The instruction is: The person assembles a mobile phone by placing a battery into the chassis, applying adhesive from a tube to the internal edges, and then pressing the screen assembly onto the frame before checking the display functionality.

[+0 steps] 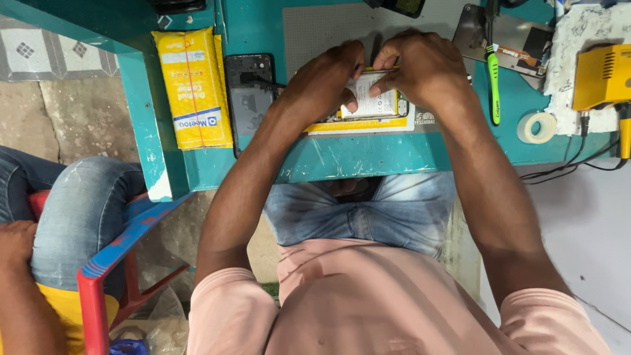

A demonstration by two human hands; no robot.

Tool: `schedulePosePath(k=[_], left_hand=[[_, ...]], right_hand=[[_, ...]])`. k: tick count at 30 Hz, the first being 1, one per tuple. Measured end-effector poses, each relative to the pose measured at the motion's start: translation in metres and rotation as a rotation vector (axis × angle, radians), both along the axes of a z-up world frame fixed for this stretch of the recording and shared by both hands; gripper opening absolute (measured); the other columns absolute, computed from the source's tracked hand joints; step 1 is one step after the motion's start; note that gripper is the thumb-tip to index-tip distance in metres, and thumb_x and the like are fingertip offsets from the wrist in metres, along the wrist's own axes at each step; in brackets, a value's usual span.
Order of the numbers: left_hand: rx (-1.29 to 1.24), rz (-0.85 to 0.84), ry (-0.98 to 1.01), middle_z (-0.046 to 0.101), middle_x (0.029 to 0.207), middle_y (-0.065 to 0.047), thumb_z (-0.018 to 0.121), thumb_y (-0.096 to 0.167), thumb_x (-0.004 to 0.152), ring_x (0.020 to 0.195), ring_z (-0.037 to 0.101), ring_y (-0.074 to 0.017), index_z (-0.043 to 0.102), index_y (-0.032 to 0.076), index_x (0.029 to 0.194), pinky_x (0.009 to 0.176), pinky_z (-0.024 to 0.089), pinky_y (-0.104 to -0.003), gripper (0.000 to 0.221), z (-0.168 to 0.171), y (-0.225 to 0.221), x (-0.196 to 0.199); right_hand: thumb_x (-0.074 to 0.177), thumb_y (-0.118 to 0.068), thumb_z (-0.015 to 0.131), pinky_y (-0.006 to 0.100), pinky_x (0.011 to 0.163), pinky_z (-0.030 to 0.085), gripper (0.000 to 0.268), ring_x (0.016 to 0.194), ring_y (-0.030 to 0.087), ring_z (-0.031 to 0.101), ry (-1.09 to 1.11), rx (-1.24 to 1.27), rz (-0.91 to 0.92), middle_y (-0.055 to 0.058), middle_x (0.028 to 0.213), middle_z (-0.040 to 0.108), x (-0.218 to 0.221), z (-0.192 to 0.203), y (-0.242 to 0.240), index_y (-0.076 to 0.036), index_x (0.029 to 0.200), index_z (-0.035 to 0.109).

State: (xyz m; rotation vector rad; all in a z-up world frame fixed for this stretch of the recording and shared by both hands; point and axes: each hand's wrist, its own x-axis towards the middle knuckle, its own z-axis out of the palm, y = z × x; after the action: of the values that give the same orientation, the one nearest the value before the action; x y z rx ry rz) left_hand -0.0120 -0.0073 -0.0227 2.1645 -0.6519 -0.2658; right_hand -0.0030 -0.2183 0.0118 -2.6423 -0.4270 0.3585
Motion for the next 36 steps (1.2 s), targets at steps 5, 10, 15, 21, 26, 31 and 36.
schedulePosePath(k=[5,10,15,21,26,31,36], left_hand=[[0.028,-0.001,-0.004,0.069,0.096,-0.016,0.086,-0.004,0.065,0.094,0.069,-0.0380,0.051,0.004,0.098,0.075,0.053,-0.048,0.049,0.002,-0.001,-0.001],[0.036,0.012,-0.002,0.069,0.097,-0.015,0.085,-0.005,0.065,0.095,0.070,-0.0372,0.051,0.005,0.098,0.075,0.054,-0.048,0.048,0.004,-0.003,-0.002],[0.033,-0.008,-0.037,0.067,0.097,-0.017,0.086,-0.005,0.063,0.095,0.069,-0.0392,0.050,0.004,0.096,0.074,0.053,-0.050,0.050,0.001,-0.002,-0.001],[0.044,-0.009,-0.050,0.067,0.098,-0.016,0.085,-0.005,0.064,0.096,0.068,-0.0396,0.049,0.004,0.096,0.076,0.052,-0.050,0.049,0.003,-0.002,-0.001],[0.036,-0.015,-0.058,0.067,0.097,-0.015,0.085,-0.005,0.061,0.097,0.068,-0.0383,0.050,0.005,0.096,0.078,0.053,-0.049,0.051,0.000,-0.003,0.000],[0.051,-0.012,-0.031,0.068,0.100,-0.017,0.084,-0.006,0.064,0.096,0.068,-0.0390,0.050,0.005,0.098,0.076,0.052,-0.049,0.049,0.001,-0.002,-0.002],[0.035,-0.010,-0.039,0.068,0.097,-0.017,0.084,-0.005,0.068,0.096,0.067,-0.0410,0.050,0.005,0.099,0.076,0.051,-0.050,0.047,0.003,-0.001,0.000]], right_hand=[[0.067,-0.026,0.094,0.043,0.082,0.055,0.040,0.094,0.029,0.072,-0.053,0.065,-0.025,0.009,0.101,0.076,-0.007,-0.009,-0.002,-0.010,0.100,0.080],[0.066,-0.026,0.096,0.043,0.085,0.054,0.046,0.097,0.032,0.070,-0.044,0.123,0.032,0.012,0.104,0.074,-0.008,-0.010,-0.012,-0.009,0.105,0.079],[0.064,-0.019,0.095,0.045,0.091,0.052,0.053,0.105,0.036,0.065,-0.130,0.195,0.101,0.014,0.107,0.071,-0.017,-0.013,-0.018,-0.007,0.113,0.078],[0.070,-0.017,0.093,0.045,0.097,0.051,0.053,0.112,0.036,0.063,-0.197,0.245,0.086,0.014,0.113,0.070,-0.032,-0.010,-0.017,-0.006,0.120,0.076],[0.069,-0.022,0.092,0.044,0.098,0.050,0.062,0.113,0.036,0.063,-0.128,0.274,0.116,0.013,0.119,0.070,-0.032,-0.007,-0.026,-0.007,0.126,0.073],[0.070,-0.021,0.092,0.046,0.102,0.048,0.063,0.117,0.037,0.061,-0.193,0.236,0.122,0.013,0.123,0.069,-0.039,-0.009,-0.023,-0.005,0.128,0.073],[0.064,-0.025,0.094,0.046,0.098,0.049,0.064,0.112,0.038,0.062,-0.108,0.222,0.117,0.016,0.117,0.069,-0.029,-0.004,-0.022,-0.005,0.122,0.074]])
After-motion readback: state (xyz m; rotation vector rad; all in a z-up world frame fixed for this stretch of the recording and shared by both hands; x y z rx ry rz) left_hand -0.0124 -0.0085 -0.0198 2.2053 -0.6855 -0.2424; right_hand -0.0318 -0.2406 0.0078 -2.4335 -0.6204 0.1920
